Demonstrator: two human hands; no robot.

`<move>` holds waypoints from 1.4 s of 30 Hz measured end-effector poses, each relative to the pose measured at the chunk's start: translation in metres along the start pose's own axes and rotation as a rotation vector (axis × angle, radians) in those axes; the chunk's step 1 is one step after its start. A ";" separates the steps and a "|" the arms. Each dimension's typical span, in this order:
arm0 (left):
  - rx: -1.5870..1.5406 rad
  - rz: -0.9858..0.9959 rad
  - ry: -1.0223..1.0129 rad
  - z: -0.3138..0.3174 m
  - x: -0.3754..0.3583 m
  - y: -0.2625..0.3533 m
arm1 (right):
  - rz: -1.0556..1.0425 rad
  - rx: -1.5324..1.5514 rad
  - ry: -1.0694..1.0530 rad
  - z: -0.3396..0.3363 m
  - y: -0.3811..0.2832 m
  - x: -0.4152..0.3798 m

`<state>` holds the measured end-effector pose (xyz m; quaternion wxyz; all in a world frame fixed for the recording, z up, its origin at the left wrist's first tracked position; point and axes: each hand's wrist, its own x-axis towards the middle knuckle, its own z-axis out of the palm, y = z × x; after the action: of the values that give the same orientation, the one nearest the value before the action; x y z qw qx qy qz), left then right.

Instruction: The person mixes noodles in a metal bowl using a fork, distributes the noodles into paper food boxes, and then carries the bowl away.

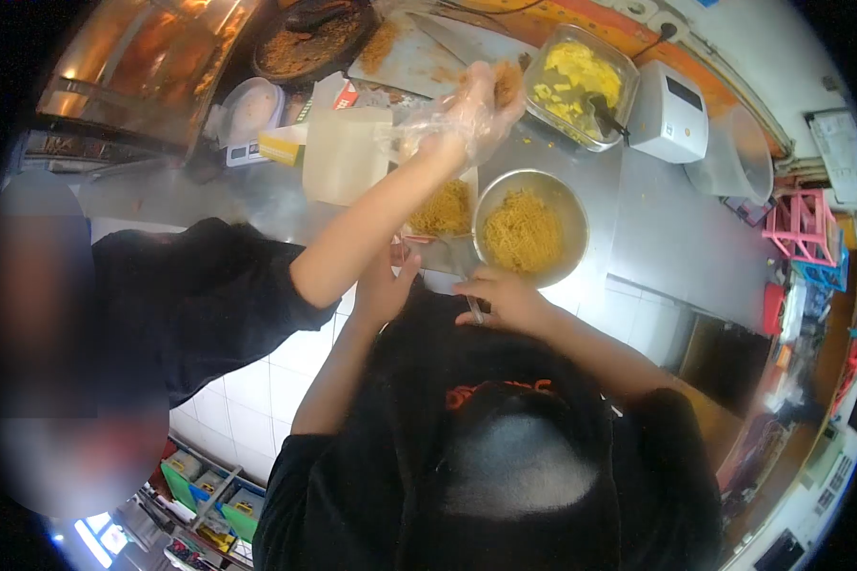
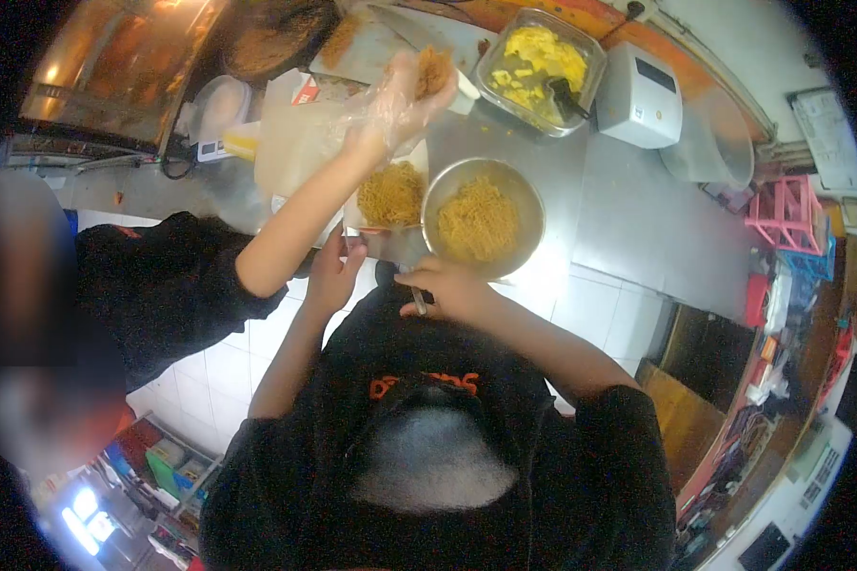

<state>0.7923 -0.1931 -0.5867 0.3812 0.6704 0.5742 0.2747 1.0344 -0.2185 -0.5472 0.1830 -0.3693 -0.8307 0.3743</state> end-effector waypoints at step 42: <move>-0.929 -0.921 0.251 0.042 0.067 -0.014 | 0.744 1.039 0.097 0.108 0.052 -0.006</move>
<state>0.8316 -0.1347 -0.6263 0.6391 0.0859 0.6640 0.3786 1.0004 -0.2519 -0.6571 0.2335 -0.5126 -0.3481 0.7493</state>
